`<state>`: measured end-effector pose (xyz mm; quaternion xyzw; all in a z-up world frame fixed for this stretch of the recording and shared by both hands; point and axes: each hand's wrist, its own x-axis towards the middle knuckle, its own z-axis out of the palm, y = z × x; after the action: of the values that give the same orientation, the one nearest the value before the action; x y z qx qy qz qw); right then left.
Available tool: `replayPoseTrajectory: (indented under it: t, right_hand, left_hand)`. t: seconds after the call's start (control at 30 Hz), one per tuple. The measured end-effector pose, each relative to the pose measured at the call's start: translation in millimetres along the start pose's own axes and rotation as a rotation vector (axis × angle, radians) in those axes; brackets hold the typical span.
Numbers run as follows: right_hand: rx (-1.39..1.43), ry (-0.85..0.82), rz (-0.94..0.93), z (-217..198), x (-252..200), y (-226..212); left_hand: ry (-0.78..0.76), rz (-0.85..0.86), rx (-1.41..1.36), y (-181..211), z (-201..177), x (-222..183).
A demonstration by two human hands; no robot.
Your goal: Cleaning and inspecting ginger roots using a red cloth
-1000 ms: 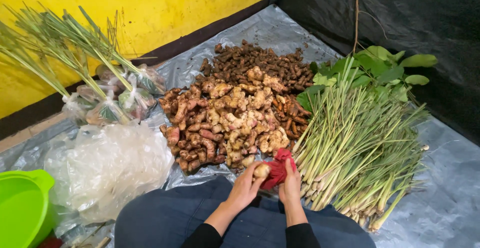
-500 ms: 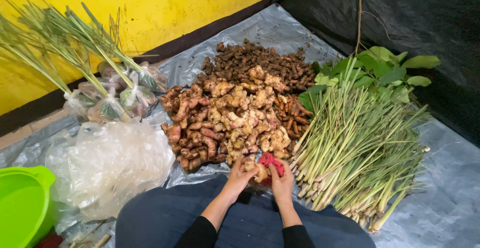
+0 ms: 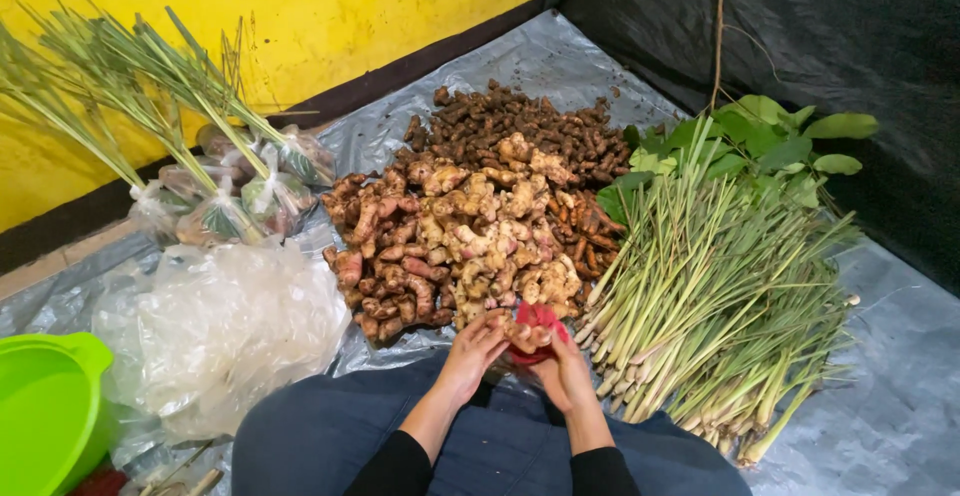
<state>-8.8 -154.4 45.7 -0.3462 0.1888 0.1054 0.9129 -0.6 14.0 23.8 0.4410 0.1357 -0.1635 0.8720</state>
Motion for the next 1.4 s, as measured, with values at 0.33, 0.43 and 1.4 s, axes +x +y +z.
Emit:
replayPoseTrajectory:
  t: [0.33, 0.43, 1.4]
  right_hand:
    - [-0.925, 0.031, -0.441, -17, 8, 34]
    - [-1.018, 0.142, -0.586, -17, 10, 37]
    - [-1.150, 0.105, -0.560, -16, 9, 38]
  left_hand:
    - [-0.002, -0.012, 0.249, 15, 25, -23]
    - [0.005, -0.144, 0.316, 20, 30, -27]
    - [-0.085, 0.126, 0.773, -6, 8, -12]
